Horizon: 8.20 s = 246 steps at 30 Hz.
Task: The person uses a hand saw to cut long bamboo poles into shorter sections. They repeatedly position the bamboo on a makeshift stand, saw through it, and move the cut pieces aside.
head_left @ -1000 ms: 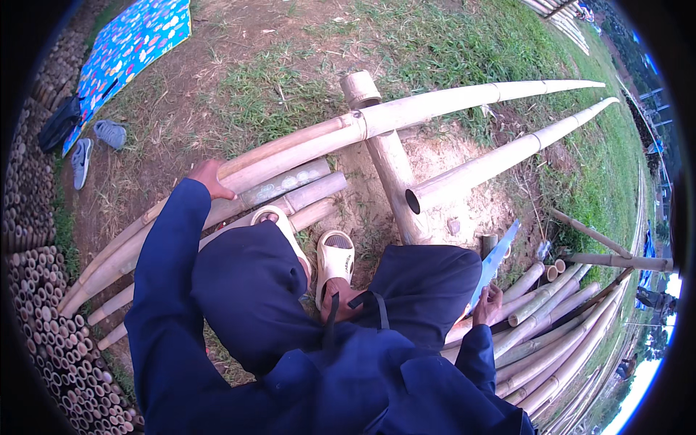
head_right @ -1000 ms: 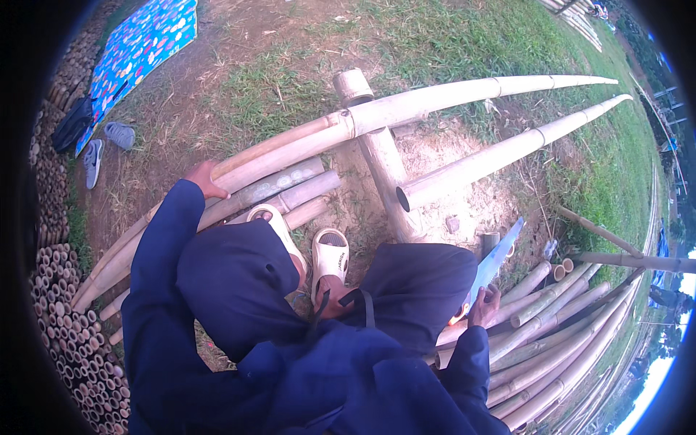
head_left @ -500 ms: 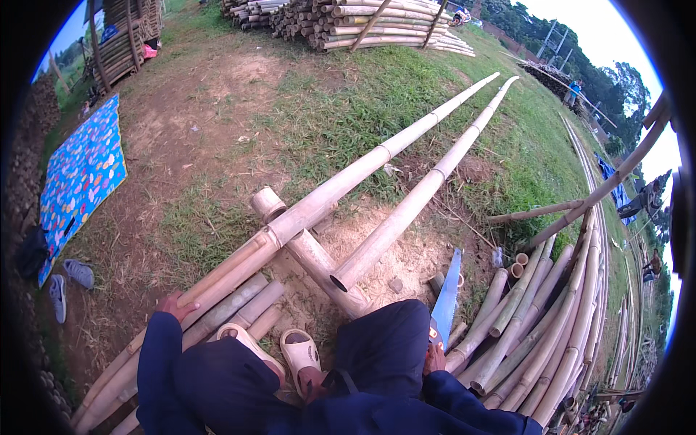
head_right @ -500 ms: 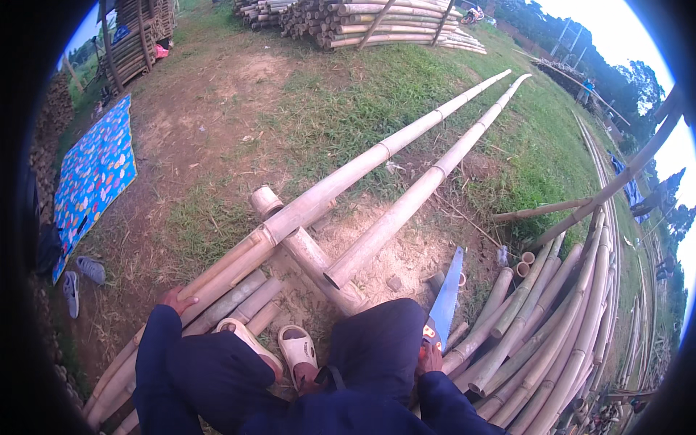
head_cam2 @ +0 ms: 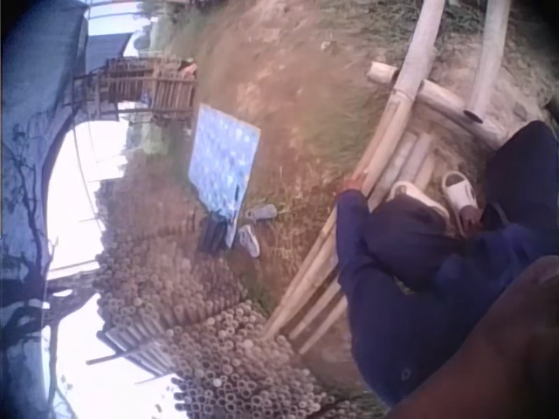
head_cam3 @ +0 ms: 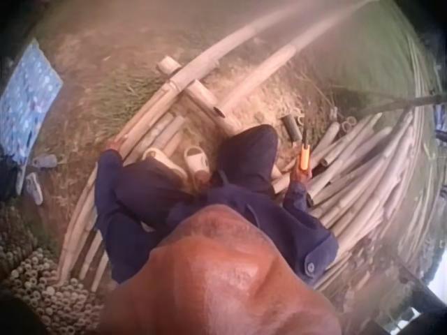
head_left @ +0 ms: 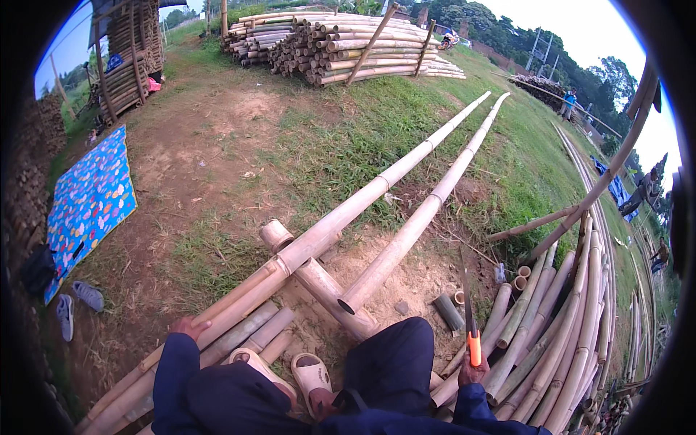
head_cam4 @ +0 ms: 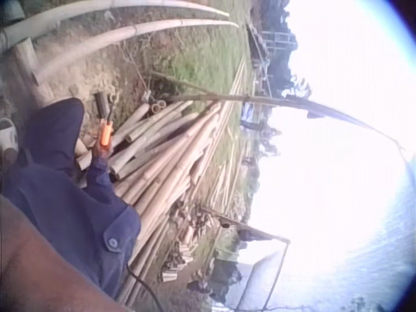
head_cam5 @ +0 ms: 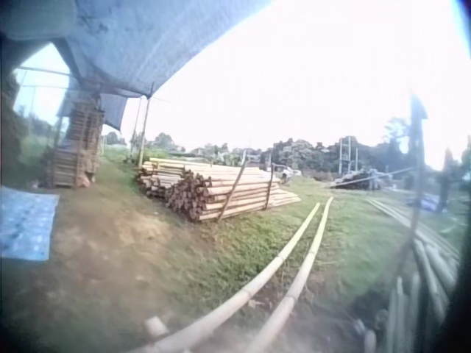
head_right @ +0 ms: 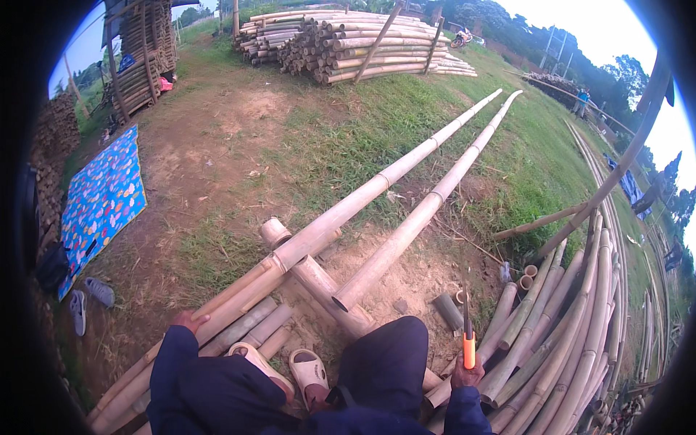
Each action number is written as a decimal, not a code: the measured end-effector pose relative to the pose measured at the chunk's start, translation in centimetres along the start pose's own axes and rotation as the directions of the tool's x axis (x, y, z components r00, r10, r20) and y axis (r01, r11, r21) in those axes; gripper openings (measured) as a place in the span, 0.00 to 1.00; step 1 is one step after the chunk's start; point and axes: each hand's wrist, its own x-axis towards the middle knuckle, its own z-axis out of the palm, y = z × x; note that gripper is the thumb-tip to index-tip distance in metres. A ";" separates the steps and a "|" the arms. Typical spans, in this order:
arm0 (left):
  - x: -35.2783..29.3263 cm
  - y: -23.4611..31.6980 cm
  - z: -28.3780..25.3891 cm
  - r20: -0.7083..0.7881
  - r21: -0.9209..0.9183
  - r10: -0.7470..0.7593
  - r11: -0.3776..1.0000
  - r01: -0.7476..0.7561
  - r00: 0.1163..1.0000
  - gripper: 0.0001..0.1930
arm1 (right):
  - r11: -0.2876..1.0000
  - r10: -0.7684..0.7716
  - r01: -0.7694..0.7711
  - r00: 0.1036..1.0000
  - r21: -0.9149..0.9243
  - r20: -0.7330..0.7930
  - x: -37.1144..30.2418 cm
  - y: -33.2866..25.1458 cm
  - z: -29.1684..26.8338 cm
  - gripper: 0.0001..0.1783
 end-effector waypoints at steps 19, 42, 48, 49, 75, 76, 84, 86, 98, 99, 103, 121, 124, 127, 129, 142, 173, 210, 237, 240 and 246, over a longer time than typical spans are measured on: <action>1.4 -0.3 -0.1 0.216 0.108 -0.118 0.990 0.096 0.969 0.51 | 0.808 -0.325 -0.259 0.554 0.530 0.766 -5.4 -23.6 20.7 0.11; 1.3 -1.8 1.0 0.152 0.142 -0.117 0.985 0.096 0.981 0.46 | 0.933 -0.313 -0.062 0.344 0.354 0.885 -5.4 -23.2 20.3 0.10; 1.7 -1.1 0.1 0.173 0.142 -0.097 0.987 0.073 0.980 0.45 | 0.917 -0.323 -0.115 0.347 0.382 0.880 -4.8 -26.0 28.8 0.11; 1.5 -1.5 0.3 0.170 0.136 -0.094 0.988 0.071 0.981 0.44 | 0.911 -0.357 -0.079 0.342 0.405 0.870 -5.0 -24.9 26.3 0.10; 2.1 3.4 3.2 -0.157 0.247 0.280 0.940 -0.237 0.947 0.51 | 0.939 -0.244 -0.170 0.280 0.298 0.929 -4.3 -28.1 29.0 0.13; 1.5 4.7 3.6 -0.099 0.234 0.190 0.958 -0.163 0.977 0.51 | 0.935 -0.260 -0.163 0.289 0.315 0.921 -4.6 -27.9 28.7 0.12; 4.2 5.1 4.3 0.063 0.245 -0.018 0.970 0.002 0.998 0.42 | 0.921 -0.386 0.080 0.337 0.382 0.859 -5.8 -28.6 30.6 0.10; 4.3 5.0 4.0 0.076 0.242 -0.009 0.970 -0.010 0.997 0.41 | 0.937 -0.346 0.075 0.316 0.340 0.884 -6.0 -27.7 28.4 0.09; 7.1 3.9 4.1 0.163 0.200 -0.017 0.980 -0.016 0.986 0.50 | 0.960 -0.210 -0.118 0.288 0.253 0.934 -4.2 -28.3 30.2 0.09; 7.3 3.5 3.9 0.184 0.193 -0.011 0.981 -0.025 0.983 0.50 | 0.959 -0.233 -0.090 0.278 0.267 0.932 -4.0 -28.9 30.0 0.09; 7.1 3.5 4.1 0.192 0.214 -0.046 0.977 0.004 0.980 0.51 | 0.981 -0.150 -0.079 0.257 0.175 0.955 -4.0 -26.6 21.6 0.14; 5.5 3.7 5.4 0.021 0.243 0.034 0.969 -0.038 0.999 0.48 | 0.943 -0.299 -0.048 0.319 0.331 0.899 -5.8 -27.7 30.8 0.10; 4.7 3.4 5.3 -0.005 0.288 0.035 0.957 -0.032 0.999 0.43 | 0.966 -0.192 -0.107 0.323 0.237 0.927 -6.3 -24.5 22.6 0.07; 5.1 4.8 5.0 0.040 0.273 0.009 0.962 -0.019 0.999 0.42 | 0.957 -0.240 -0.076 0.327 0.279 0.914 -6.0 -22.3 16.8 0.16; 5.0 4.5 5.2 0.039 0.267 0.015 0.963 -0.025 0.999 0.42 | 0.961 -0.187 -0.136 0.321 0.240 0.929 -5.8 -22.8 17.3 0.19; 5.4 3.5 5.7 -0.018 0.318 0.050 0.947 -0.042 0.999 0.44 | 0.968 -0.212 -0.076 0.270 0.241 0.939 -5.1 -22.8 15.0 0.16; 5.5 2.9 6.8 0.012 0.304 0.059 0.951 -0.060 0.998 0.44 | 0.965 -0.228 -0.067 0.268 0.254 0.936 -3.9 -23.4 19.9 0.14; 2.3 -2.4 -1.4 -0.414 -0.073 -0.285 0.957 0.280 0.865 0.14 | 0.938 -0.255 -0.160 0.283 0.308 0.925 -5.9 -28.0 33.8 0.10; 4.6 3.7 8.9 -0.387 0.237 0.027 0.969 0.071 0.922 0.24 | 0.982 -0.161 -0.048 0.278 0.181 0.947 -4.3 -24.3 22.0 0.14; 5.6 4.1 8.9 -0.407 0.239 0.077 0.971 0.024 0.910 0.23 | 0.951 -0.235 -0.119 0.318 0.285 0.918 -5.4 -28.9 33.0 0.07; 5.0 3.9 7.5 -0.336 0.264 0.022 0.962 0.072 0.942 0.24 | 0.965 -0.198 -0.102 0.326 0.242 0.924 -6.0 -25.6 23.7 0.09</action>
